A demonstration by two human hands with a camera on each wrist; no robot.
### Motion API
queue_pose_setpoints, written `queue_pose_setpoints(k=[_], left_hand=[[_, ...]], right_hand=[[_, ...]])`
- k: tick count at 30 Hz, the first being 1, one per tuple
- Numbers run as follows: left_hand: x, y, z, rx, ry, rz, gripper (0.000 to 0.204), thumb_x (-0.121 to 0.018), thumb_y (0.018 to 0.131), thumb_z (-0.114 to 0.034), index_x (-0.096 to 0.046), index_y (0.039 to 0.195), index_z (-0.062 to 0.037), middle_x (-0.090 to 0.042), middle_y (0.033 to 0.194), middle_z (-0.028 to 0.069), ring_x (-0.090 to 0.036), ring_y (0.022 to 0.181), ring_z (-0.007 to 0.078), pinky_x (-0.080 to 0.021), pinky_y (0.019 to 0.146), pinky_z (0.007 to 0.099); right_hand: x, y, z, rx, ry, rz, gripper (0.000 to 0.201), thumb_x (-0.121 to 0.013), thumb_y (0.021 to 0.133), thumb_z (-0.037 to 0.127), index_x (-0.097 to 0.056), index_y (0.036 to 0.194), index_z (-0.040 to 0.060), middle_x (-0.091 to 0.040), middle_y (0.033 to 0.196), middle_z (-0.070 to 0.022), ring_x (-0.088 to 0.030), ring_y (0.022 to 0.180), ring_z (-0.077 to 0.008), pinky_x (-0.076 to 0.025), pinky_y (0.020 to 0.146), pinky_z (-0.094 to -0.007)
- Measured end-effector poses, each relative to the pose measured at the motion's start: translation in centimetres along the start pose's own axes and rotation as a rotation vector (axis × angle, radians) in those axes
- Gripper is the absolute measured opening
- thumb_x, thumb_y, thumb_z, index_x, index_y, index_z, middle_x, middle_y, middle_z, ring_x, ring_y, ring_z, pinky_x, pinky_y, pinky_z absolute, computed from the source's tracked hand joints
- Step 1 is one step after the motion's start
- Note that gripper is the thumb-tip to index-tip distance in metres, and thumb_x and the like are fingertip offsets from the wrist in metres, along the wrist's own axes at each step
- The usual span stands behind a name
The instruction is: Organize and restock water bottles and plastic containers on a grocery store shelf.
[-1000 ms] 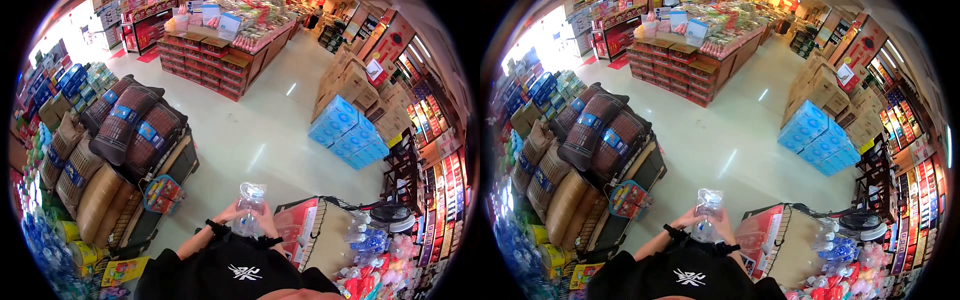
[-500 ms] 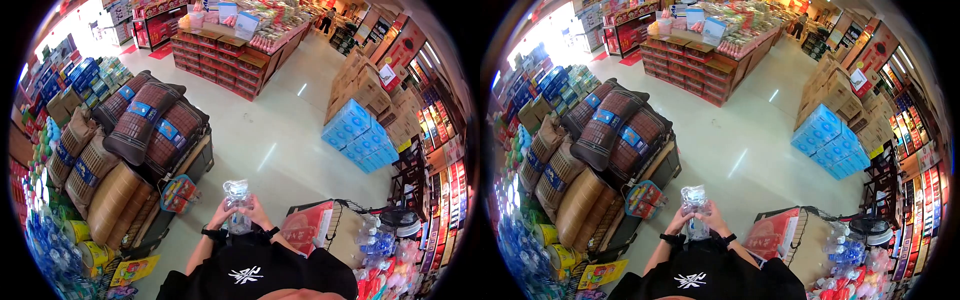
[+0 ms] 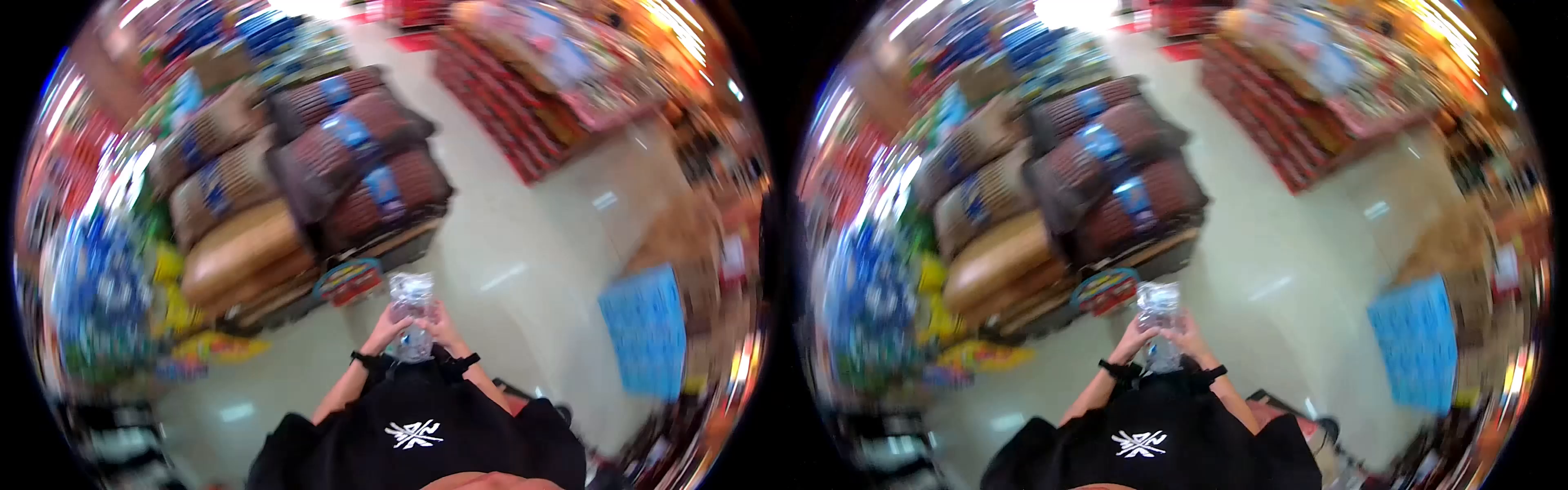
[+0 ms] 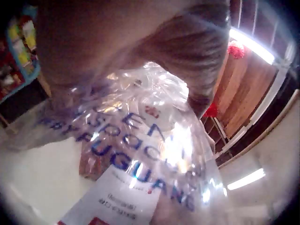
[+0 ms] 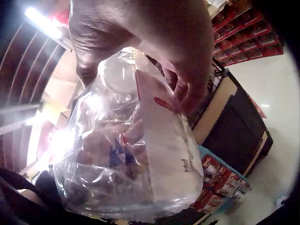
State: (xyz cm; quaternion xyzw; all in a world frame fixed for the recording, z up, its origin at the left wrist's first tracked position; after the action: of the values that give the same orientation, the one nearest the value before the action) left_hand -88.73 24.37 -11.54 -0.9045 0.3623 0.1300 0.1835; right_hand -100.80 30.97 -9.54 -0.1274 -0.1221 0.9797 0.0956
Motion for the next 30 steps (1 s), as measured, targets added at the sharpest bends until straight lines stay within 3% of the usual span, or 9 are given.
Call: queue_pose_setpoints(k=[3,5,8,12,18,21,27,29,30], left_hand=[[0.9,0.0,-1.3,0.062,-0.029,-0.183,0.065,-0.069,0.083,-0.021,-0.035,0.134,-0.0020,-0.055,0.124,0.0101,-0.052,0.112,0.0184,-0.043,0.094,0.0336],[1.4,0.1,-0.7,0.029,-0.046,-0.214,0.069,-0.073,0.080,-0.028,-0.037,0.131,0.0018,-0.051,0.125,0.0133,-0.049,0.115,0.0182,-0.042,0.095,0.0344],[1.3,-1.4,-3.2,0.065,0.015,-0.347,0.073,-0.075,0.078,-0.028,-0.036,0.131,0.0027,-0.050,0.127,0.0146,-0.049,0.117,0.0195,-0.041,0.097,0.0345],[3.3,-2.5,-1.5,-0.075,-0.026,-0.481,0.075,-0.076,0.077,-0.028,-0.035,0.132,0.0032,-0.050,0.128,0.0153,-0.048,0.119,0.0210,-0.038,0.101,0.0348],[4.3,-5.6,-2.3,-0.052,-0.165,-0.677,0.076,-0.077,0.077,-0.029,-0.035,0.131,0.0047,-0.048,0.130,0.0162,-0.046,0.122,0.0224,-0.035,0.104,0.0352],[5.1,-7.1,-1.8,-0.046,-0.152,-0.763,0.076,-0.076,0.077,-0.030,-0.035,0.131,0.0047,-0.049,0.129,0.0153,-0.047,0.119,0.0214,-0.037,0.102,0.0349],[6.9,-9.6,-1.1,-0.111,-0.255,-0.769,0.073,-0.075,0.078,-0.031,-0.037,0.131,0.0021,-0.051,0.125,0.0115,-0.050,0.114,0.0192,-0.040,0.098,0.0339],[8.1,-10.7,-0.8,-0.085,-0.205,-0.798,0.074,-0.075,0.078,-0.032,-0.036,0.131,0.0023,-0.051,0.126,0.0119,-0.050,0.115,0.0195,-0.040,0.098,0.0341],[8.7,-11.1,-0.7,-0.108,-0.173,-0.802,0.077,-0.074,0.078,-0.034,-0.034,0.133,0.0017,-0.052,0.125,0.0096,-0.052,0.105,0.0157,-0.042,0.079,0.0285]], right_hand=[[-1.3,2.7,1.3,0.017,0.065,0.192,0.077,-0.075,0.077,0.018,-0.029,0.136,0.0029,-0.051,0.125,-0.0142,-0.051,0.115,-0.0255,-0.043,0.097,-0.0400],[-0.8,3.7,1.4,-0.035,0.093,0.134,0.072,-0.074,0.077,0.013,-0.031,0.134,0.0024,-0.051,0.125,-0.0148,-0.050,0.117,-0.0254,-0.041,0.099,-0.0388],[-1.1,5.8,-0.2,-0.109,0.077,0.288,0.078,-0.074,0.076,0.008,-0.025,0.136,0.0040,-0.049,0.127,-0.0172,-0.052,0.115,-0.0264,-0.044,0.096,-0.0380],[-3.4,7.3,0.2,-0.177,0.015,0.449,0.078,-0.074,0.076,0.007,-0.025,0.137,0.0028,-0.048,0.128,-0.0179,-0.052,0.115,-0.0273,-0.044,0.097,-0.0382],[-7.2,9.0,-0.1,-0.192,-0.039,0.672,0.083,-0.074,0.077,0.007,-0.019,0.139,0.0026,-0.049,0.126,-0.0181,-0.053,0.114,-0.0269,-0.045,0.095,-0.0378],[-9.3,8.4,0.4,-0.237,-0.067,0.700,0.069,-0.071,0.079,0.006,-0.029,0.134,0.0020,-0.050,0.125,-0.0140,-0.053,0.112,-0.0223,-0.044,0.095,-0.0342],[-11.7,8.5,-2.6,-0.233,-0.132,0.720,0.081,-0.074,0.077,0.007,-0.021,0.138,0.0013,-0.053,0.121,-0.0146,-0.056,0.106,-0.0215,-0.049,0.087,-0.0328],[-12.9,8.5,-3.6,-0.235,-0.123,0.721,0.072,-0.074,0.077,0.007,-0.030,0.134,0.0005,-0.055,0.118,-0.0121,-0.056,0.105,-0.0193,-0.048,0.086,-0.0313],[-13.7,8.5,-3.9,-0.252,-0.153,0.725,0.067,-0.074,0.077,0.007,-0.034,0.130,0.0005,-0.056,0.117,-0.0114,-0.056,0.104,-0.0184,-0.048,0.086,-0.0308]])
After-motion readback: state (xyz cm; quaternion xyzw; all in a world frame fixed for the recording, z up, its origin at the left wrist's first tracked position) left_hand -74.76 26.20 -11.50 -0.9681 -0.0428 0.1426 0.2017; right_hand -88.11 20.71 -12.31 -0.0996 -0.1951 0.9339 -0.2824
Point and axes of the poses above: each hand's wrist, its own y-axis towards the middle knuckle, its own x-axis out of the back of the hand, z = x × y, the point moved 7 cm from there along y, towards the middle knuckle
